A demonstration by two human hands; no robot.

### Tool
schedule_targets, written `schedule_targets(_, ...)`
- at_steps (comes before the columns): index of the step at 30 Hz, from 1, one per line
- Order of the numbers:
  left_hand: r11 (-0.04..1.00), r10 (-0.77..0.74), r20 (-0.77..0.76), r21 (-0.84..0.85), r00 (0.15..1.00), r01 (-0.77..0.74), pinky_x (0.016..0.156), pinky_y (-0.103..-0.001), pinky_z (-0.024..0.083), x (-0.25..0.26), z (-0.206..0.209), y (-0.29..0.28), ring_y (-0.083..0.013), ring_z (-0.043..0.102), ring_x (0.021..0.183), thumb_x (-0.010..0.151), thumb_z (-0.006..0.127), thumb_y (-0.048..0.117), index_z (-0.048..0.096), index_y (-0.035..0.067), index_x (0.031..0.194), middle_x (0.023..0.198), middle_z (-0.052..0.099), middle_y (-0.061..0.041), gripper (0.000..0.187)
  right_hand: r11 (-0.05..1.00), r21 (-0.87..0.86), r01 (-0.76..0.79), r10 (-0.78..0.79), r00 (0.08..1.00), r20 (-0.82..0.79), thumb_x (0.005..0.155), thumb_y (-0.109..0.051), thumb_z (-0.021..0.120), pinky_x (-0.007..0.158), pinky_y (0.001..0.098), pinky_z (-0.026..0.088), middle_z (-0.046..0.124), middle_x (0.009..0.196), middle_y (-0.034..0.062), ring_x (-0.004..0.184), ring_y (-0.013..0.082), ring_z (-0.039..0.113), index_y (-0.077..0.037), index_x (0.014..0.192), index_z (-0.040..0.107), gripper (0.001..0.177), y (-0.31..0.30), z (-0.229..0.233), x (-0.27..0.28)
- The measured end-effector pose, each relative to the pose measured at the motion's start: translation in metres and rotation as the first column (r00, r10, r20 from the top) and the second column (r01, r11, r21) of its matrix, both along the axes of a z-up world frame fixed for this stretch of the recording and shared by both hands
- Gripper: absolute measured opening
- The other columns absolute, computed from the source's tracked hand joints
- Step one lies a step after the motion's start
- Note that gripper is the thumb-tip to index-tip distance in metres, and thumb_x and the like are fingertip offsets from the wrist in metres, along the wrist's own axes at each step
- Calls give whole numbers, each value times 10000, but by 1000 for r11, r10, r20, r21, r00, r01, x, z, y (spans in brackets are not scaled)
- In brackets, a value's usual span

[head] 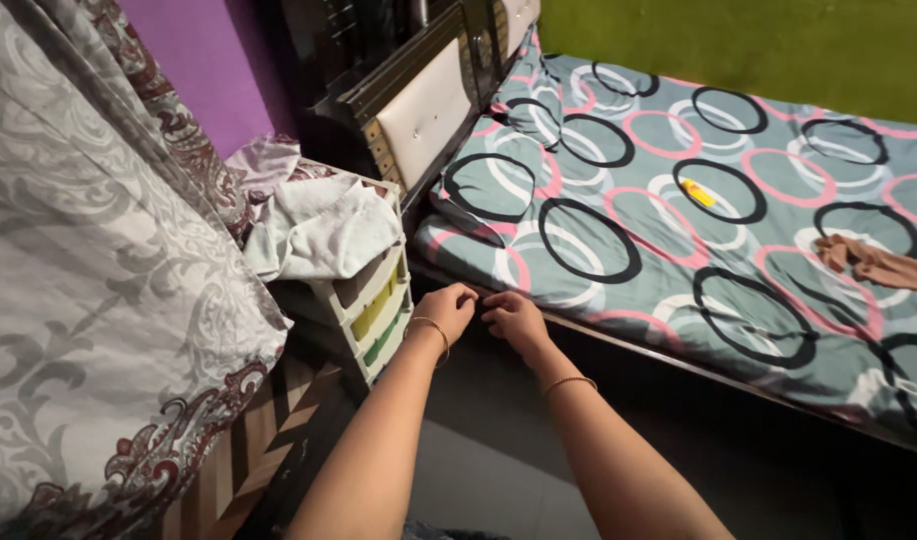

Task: The person puts away cosmetic tubes and bottles into a cabinet and onto a small table, mounts a phone into a wall holder, and folds a small towel by hand.

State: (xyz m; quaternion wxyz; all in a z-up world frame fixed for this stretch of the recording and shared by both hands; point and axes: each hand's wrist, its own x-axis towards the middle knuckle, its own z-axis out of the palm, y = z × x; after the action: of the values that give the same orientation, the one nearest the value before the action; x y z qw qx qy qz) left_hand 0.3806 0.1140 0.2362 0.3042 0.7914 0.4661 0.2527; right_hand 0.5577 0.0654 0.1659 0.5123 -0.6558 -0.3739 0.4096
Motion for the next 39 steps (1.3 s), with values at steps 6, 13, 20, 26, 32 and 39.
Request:
schedule_targets(6,996,15,49,-91,999,-10,823,-409,576,4,-6,41,-302,736,933,904,642,277,759,188,1071,1021,768,-98,222,996,51,-74,73,997,18,896,-4,589,693,275,568,737,927,81,777,133,696,-3,1115,699,245,50,8,-23)
schedule_targets(13,997,29,100,-80,995,-21,850,-409,569,17,-5,135,-317,726,966,884,651,294,766,212,1088,1039,767,-114,248,988,77,-131,137,987,-81,909,8,570,696,258,580,715,916,37,777,97,694,-4,1124,661,234,138,24,-8)
schedule_targets(20,979,154,79,-145,985,-142,879,-412,563,0,14,227,-317,717,1007,880,653,332,757,218,1087,1063,762,-104,258,981,51,-186,185,982,32,890,-2,622,597,277,497,714,871,81,684,111,607,-1,1174,694,294,224,56,-12)
schedule_targets(26,961,276,55,-32,960,-274,945,-424,532,-38,-10,293,-328,673,1099,895,667,331,774,225,1055,1193,729,-86,219,963,61,-263,242,940,241,891,-100,680,714,297,563,740,978,62,800,133,675,-18,1209,696,328,300,14,-31)
schedule_targets(32,909,415,-168,37,894,-415,1063,-493,429,-72,-31,330,-331,433,1352,820,752,378,696,311,1197,1454,511,12,388,973,-23,-231,229,939,255,799,-173,825,883,356,563,645,1240,97,1111,221,651,-65,1314,578,581,349,-14,-52)
schedule_targets(39,869,494,-101,74,863,-489,970,-491,492,-98,-40,344,-348,477,1288,709,834,237,568,212,1233,1335,532,-89,588,961,-147,-234,270,906,326,777,-245,870,797,349,540,683,1087,137,956,222,655,-75,1251,664,545,368,-20,-47)
